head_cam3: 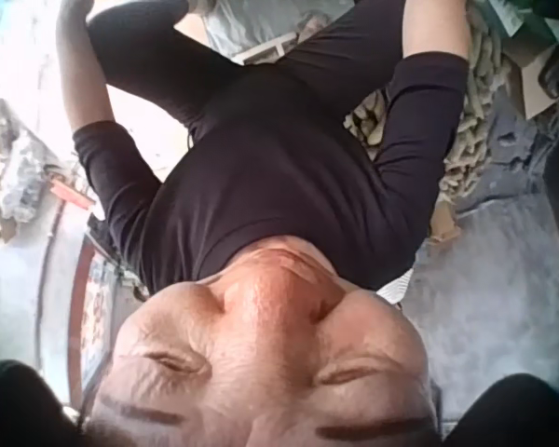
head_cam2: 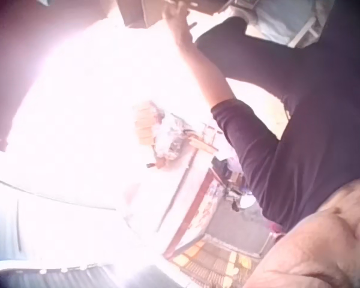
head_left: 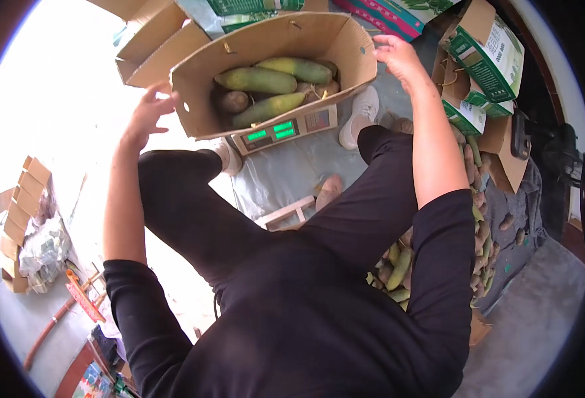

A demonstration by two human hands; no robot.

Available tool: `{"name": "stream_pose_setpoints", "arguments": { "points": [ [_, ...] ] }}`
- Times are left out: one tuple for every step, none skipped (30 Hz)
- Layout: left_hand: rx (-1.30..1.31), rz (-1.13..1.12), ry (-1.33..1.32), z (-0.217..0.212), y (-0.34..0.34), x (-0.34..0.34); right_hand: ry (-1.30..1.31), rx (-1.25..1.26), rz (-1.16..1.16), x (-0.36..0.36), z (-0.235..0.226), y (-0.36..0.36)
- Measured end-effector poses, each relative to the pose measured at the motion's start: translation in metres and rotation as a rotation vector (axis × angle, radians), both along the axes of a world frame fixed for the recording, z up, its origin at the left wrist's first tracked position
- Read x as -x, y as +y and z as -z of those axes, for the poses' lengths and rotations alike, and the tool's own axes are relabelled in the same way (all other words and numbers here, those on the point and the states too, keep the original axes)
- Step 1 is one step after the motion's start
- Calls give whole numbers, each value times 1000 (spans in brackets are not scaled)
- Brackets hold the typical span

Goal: Sorting tubers and placing them into paper bags while checking weights on a scale.

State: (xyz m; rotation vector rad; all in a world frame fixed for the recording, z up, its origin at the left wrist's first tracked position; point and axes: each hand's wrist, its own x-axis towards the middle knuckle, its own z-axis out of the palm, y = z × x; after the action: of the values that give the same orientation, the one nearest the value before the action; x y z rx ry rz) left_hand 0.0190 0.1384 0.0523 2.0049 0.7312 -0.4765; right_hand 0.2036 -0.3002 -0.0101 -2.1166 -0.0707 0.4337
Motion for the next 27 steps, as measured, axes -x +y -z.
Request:
{"name": "stream_pose_setpoints", "arguments": {
  "points": [
    [42, -25, -37, -2, -5, -2, 32, -16, 26, 2, -5, 1],
    [47, -23, -11, -1, -8, -3, 56, -33, 30, 1, -6, 1],
    [47, -20, 4, 0, -8, -6, 65, -31, 25, 1, -8, 4],
    [59, -58, 13, 4, -7, -6, 75, -20, 44, 3, -11, 7],
    [58, -63, 20, 4, -5, -4, 83, -9, 65, 4, -11, 9],
    [99, -67, 32, 5, -4, -5, 83, 29, 54, 2, -11, 11],
    [139, -71, 44, 5, -4, -5, 85, 31, 53, 3, -11, 12],
    [141, -71, 46, 7, -4, -5, 96, 37, 72, 3, -11, 14],
    [151, -77, 67, 8, -4, -5, 105, 41, 91, 3, -12, 16],
    [160, -84, 87, 9, -3, -5, 104, 40, 90, 2, -10, 16],
    [160, -85, 86, 9, -3, -5, 60, 11, 91, 0, -8, 16],
    [177, -62, 98, 11, -2, -6, 16, -17, 93, -1, -5, 16],
    [193, -39, 109, 12, -2, -6, 15, -16, 92, -2, -3, 16],
    [195, -39, 108, 12, -2, -7, 4, -55, 97, -4, -2, 15],
    [229, -27, 113, 13, -1, -8, -6, -95, 102, -5, 0, 15],
    [264, -14, 118, 14, -1, -8, -8, -92, 102, -6, 2, 15],
    [267, -14, 116, 14, -3, -8, 7, -107, 110, -6, 4, 14],
    [276, -12, 110, 13, -5, -8, 19, -124, 113, -8, 2, 17],
    [285, -10, 103, 13, -7, -8, 13, -121, 109, -7, 2, 18],
    [288, -14, 96, 14, -5, -7, 22, -108, 118, -4, 2, 20],
    [283, -22, 109, 15, -3, -8, 28, -91, 130, -5, 2, 19],
    [278, -32, 122, 17, -3, -8, 38, -110, 111, -5, 4, 16],
    [286, -33, 114, 18, -3, -9, 30, -104, 108, -7, 4, 14],
    [300, -35, 124, 18, -2, -9, 70, -83, 125, -5, 2, 16],
    [313, -38, 135, 18, -1, -9, 111, -62, 141, -3, 1, 18],
    [315, -43, 134, 20, 1, -9, 140, -69, 126, -1, -1, 20],
    [322, -48, 136, 21, 0, -10, 142, -66, 123, -2, -1, 19]
  ]
}}
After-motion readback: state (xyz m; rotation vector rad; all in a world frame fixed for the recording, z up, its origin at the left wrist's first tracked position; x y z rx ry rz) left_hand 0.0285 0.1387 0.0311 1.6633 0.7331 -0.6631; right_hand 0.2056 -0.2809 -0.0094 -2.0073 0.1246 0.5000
